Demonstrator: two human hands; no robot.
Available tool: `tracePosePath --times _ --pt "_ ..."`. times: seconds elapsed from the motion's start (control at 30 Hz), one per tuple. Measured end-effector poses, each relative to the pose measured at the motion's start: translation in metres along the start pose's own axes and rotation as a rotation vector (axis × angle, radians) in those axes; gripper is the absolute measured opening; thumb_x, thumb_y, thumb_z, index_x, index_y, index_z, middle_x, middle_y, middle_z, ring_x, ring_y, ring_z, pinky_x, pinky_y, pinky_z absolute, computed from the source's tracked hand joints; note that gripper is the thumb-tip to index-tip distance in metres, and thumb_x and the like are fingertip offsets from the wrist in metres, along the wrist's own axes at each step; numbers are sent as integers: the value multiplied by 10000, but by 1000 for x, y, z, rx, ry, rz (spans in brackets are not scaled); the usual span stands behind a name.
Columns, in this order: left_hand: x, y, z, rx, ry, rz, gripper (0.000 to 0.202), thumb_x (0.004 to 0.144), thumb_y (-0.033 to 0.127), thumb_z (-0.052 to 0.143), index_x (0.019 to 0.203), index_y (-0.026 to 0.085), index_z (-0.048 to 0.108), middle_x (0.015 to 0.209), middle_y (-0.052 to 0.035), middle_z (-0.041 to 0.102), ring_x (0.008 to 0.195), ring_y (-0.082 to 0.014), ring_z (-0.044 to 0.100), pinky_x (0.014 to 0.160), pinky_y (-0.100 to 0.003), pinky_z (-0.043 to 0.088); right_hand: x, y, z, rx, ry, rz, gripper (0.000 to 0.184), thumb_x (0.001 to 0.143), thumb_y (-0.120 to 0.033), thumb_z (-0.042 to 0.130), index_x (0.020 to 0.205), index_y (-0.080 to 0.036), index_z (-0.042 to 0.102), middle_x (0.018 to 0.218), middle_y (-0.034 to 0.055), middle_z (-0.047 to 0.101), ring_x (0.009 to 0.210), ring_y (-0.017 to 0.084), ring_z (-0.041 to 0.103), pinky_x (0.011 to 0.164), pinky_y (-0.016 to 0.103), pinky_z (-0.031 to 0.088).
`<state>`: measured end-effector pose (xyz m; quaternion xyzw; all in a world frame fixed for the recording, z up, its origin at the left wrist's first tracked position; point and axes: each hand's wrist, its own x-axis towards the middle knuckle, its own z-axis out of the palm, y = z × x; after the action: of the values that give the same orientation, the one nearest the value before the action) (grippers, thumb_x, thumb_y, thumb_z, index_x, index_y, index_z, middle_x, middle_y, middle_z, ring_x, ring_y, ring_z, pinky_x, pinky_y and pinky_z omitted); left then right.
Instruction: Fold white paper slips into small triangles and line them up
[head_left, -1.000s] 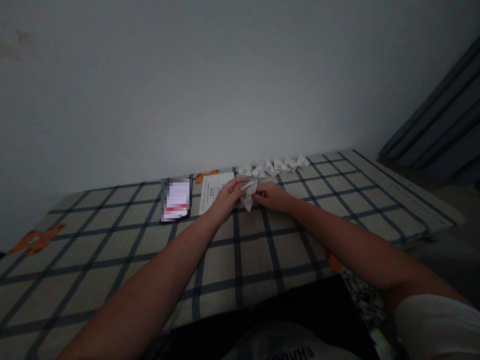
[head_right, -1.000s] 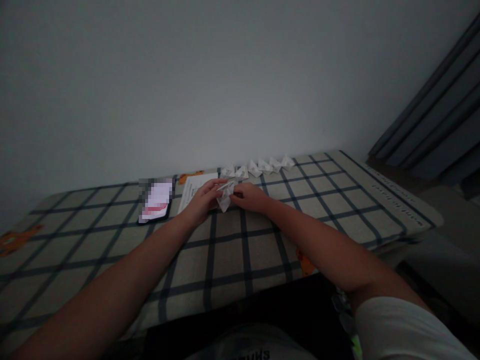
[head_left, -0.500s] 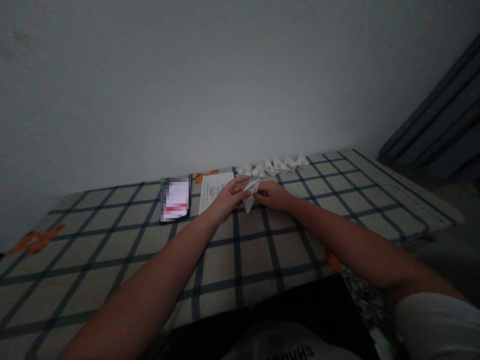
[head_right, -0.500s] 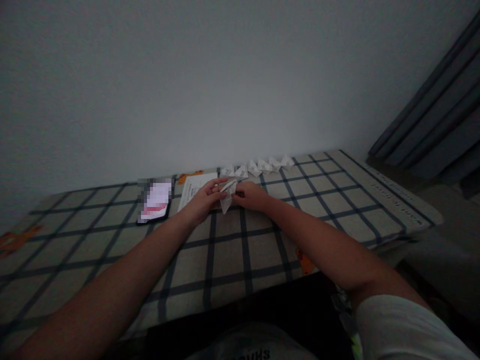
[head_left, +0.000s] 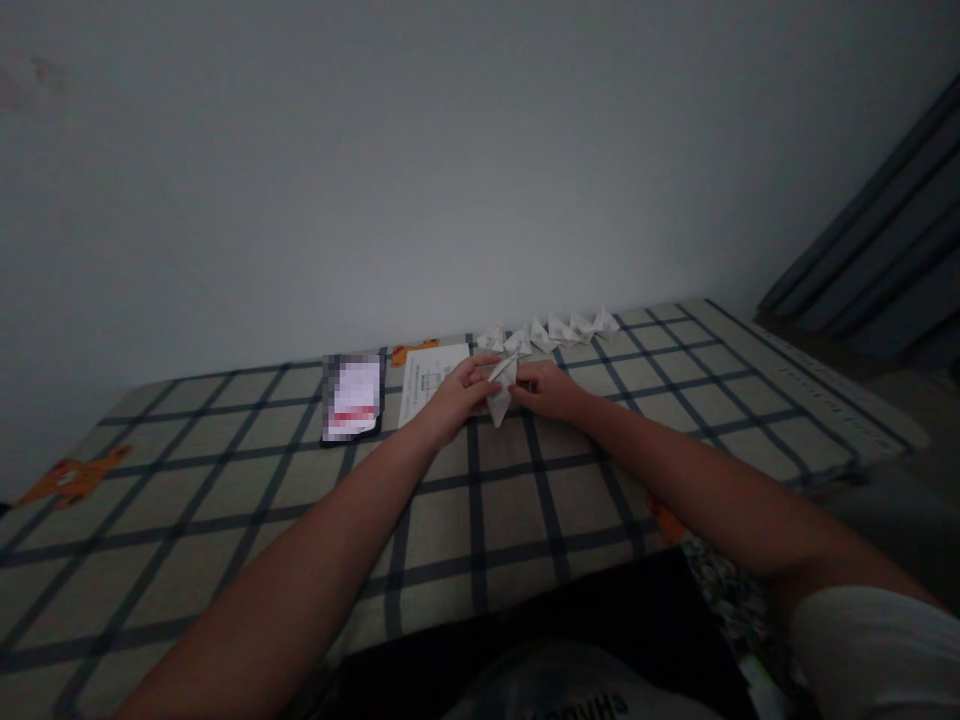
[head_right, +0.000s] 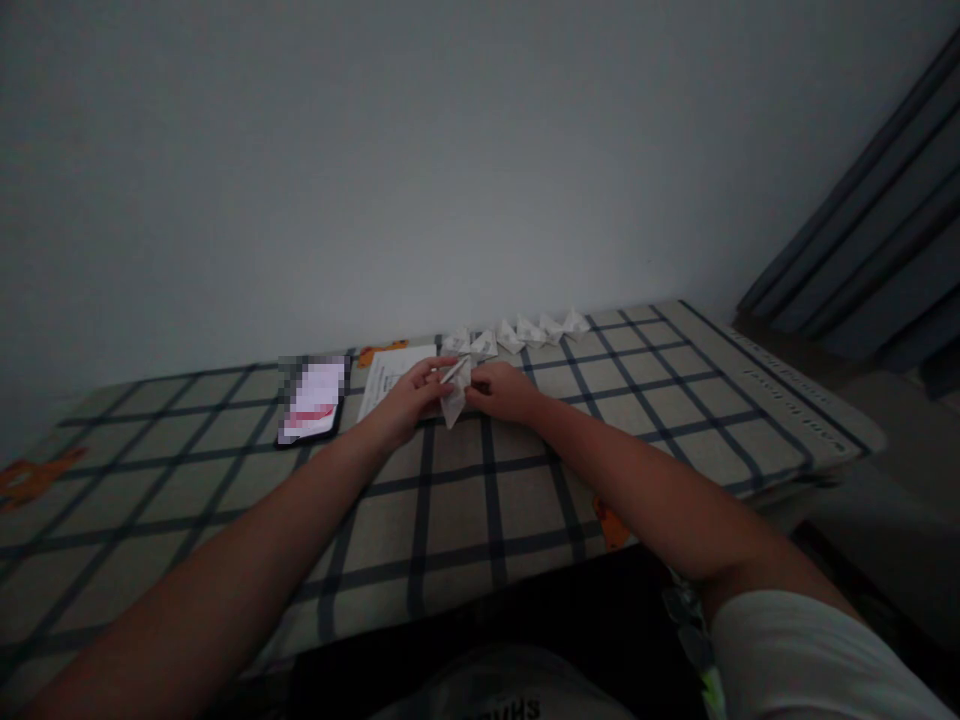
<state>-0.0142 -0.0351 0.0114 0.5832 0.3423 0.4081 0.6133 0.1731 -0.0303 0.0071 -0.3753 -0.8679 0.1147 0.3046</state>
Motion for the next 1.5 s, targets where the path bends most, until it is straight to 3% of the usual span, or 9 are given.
tracePosePath --times 0.17,0.43,0.77,1.5 --pt "0 1 -4 -64 -21 -30 344 673 207 568 1015 187 598 989 -48 628 818 -163 590 693 -272 458 0 -3 -1 35 -39 -15 186 784 -234 463 652 -147 561 588 -13 506 552 98 390 554 228 265" --pt "2 -3 -5 -96 4 -26 288 643 158 533 924 178 591 878 -17 608 759 -142 567 668 -255 441 0 0 -1 -28 7 -43 242 789 -261 468 572 -154 455 546 -27 416 534 90 372 544 232 238" --pt "1 -1 -2 -57 -35 -53 367 639 177 625 997 198 547 935 -13 620 795 -143 582 706 -262 435 0 3 0 -18 38 -29 192 769 -229 476 594 -149 478 561 -20 441 538 89 375 542 230 245" --pt "1 0 -4 -149 6 -24 362 575 113 535 927 195 554 874 2 598 757 -146 555 658 -255 421 1 0 2 10 18 -56 233 789 -249 461 577 -154 452 546 -25 434 534 88 375 540 236 240"
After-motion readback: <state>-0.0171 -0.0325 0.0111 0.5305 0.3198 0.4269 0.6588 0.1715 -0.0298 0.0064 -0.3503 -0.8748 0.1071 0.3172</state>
